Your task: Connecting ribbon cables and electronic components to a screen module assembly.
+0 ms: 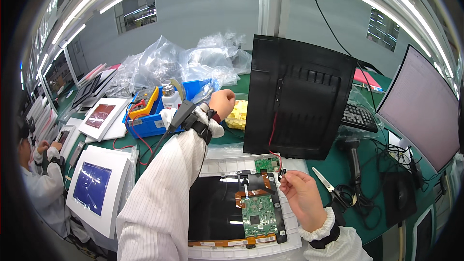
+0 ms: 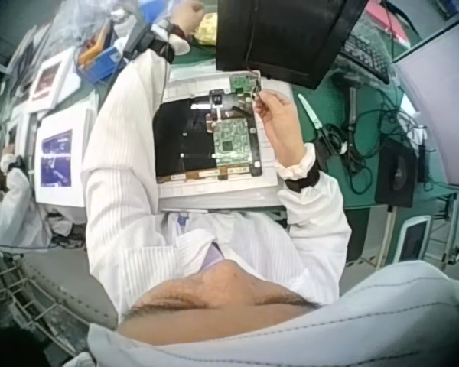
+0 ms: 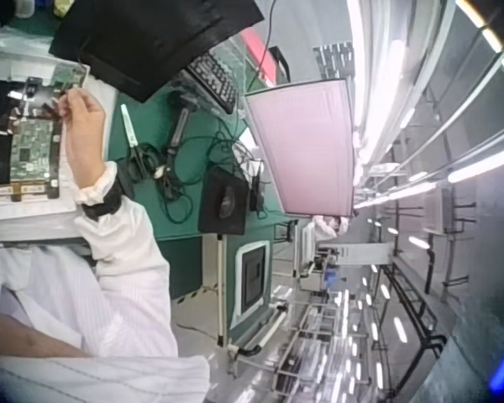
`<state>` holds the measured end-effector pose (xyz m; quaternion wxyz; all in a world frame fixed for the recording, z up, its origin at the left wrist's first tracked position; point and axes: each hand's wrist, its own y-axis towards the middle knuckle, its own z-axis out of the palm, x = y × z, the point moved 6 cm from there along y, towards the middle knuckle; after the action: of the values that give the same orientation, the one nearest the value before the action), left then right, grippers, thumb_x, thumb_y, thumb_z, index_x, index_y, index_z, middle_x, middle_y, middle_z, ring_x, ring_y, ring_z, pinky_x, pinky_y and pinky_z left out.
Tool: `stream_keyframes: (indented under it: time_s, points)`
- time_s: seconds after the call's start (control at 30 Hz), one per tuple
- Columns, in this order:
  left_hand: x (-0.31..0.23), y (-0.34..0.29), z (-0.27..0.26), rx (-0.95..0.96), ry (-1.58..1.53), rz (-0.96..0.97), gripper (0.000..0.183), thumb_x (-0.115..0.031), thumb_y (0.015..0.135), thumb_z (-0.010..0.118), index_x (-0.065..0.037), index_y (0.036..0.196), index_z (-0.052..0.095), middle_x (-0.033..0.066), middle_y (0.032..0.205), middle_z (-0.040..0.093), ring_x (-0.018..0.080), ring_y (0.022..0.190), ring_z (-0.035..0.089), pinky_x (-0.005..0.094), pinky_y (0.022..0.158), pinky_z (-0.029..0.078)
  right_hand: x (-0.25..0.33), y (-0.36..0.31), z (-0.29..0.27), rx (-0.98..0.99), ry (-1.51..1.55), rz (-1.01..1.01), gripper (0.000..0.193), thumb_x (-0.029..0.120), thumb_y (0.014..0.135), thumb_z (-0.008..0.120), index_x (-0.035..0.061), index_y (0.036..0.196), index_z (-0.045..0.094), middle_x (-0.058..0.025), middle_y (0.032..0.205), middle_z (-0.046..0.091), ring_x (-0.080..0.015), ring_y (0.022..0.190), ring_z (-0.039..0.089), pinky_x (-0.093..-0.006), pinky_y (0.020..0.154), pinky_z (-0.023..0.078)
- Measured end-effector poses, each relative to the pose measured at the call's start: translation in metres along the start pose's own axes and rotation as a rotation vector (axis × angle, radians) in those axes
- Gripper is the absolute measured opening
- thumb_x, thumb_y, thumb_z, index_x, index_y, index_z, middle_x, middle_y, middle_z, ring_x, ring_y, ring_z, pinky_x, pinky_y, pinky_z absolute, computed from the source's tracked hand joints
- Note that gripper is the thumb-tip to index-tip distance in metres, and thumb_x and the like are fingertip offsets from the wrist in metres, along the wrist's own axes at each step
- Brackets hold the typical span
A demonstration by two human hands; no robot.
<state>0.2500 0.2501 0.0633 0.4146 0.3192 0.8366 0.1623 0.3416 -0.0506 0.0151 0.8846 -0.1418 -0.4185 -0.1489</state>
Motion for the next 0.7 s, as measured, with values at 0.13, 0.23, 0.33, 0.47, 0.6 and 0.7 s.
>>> stream_keyframes:
  time_s: [0.13,0.23,0.33,0.47,0.6,0.7]
  points:
    - [-0.059,-0.046,-0.044,-0.062,-0.08,0.08,0.008,-0.009,0.069,0.057,-0.001,0.07,0.058,0.0133,0.065,0.06,0.0242,0.062,0.06,0.0303,0.057,0.047,-0.001,-0.004,0.008,0.004,-0.029,-0.034,0.01,0.006,0.08,0.057,-0.002,0.086,0.057,-0.0071,0.077,0.057,-0.0134,0.071,0.052,-0.0261,0.065,0.043]
    - [-0.111,-0.101,-0.036,0.342,-0.268,0.172,0.01,-0.008,0.069,0.058,-0.001,0.075,0.061,0.0111,0.063,0.06,0.0152,0.059,0.059,0.0259,0.056,0.046,-0.001,-0.003,0.006,-0.029,-0.105,-0.085,0.01,0.006,0.08,0.057,-0.0023,0.085,0.058,-0.0069,0.077,0.058,-0.013,0.069,0.053,-0.0258,0.065,0.043]
    - [-0.148,-0.153,-0.035,0.541,-0.441,0.154,0.013,-0.009,0.069,0.061,0.001,0.077,0.061,0.0108,0.069,0.061,0.0162,0.061,0.058,0.0266,0.056,0.046,0.001,-0.008,0.011,0.017,-0.188,-0.133,0.01,0.006,0.079,0.057,-0.0028,0.084,0.059,-0.0062,0.076,0.059,-0.0119,0.068,0.053,-0.0241,0.065,0.043]
    - [-0.155,-0.173,-0.035,0.548,-0.468,0.159,0.015,-0.009,0.069,0.063,0.0,0.081,0.062,0.0099,0.07,0.062,0.0171,0.062,0.058,0.0269,0.058,0.047,-0.002,-0.013,0.017,0.09,-0.338,-0.193,0.013,0.005,0.081,0.056,-0.0039,0.089,0.06,-0.0058,0.082,0.059,-0.0087,0.072,0.054,-0.0191,0.063,0.042]
    - [-0.138,-0.176,-0.036,0.548,-0.522,0.047,0.015,-0.009,0.071,0.063,0.0,0.084,0.062,0.0082,0.072,0.062,0.0134,0.062,0.057,0.0245,0.058,0.046,0.001,-0.02,0.032,0.132,-0.367,-0.234,0.015,0.004,0.08,0.056,-0.0052,0.092,0.059,-0.0063,0.088,0.057,-0.0086,0.074,0.054,-0.0189,0.065,0.042]
    - [-0.124,-0.177,-0.033,0.606,-0.594,-0.157,0.01,-0.002,0.075,0.063,0.003,0.083,0.061,0.0047,0.076,0.061,0.0077,0.069,0.056,0.0205,0.063,0.047,0.004,-0.023,0.033,0.143,-0.349,-0.257,0.017,0.004,0.079,0.056,-0.0045,0.093,0.059,-0.0089,0.086,0.059,-0.0119,0.075,0.054,-0.0227,0.066,0.043]
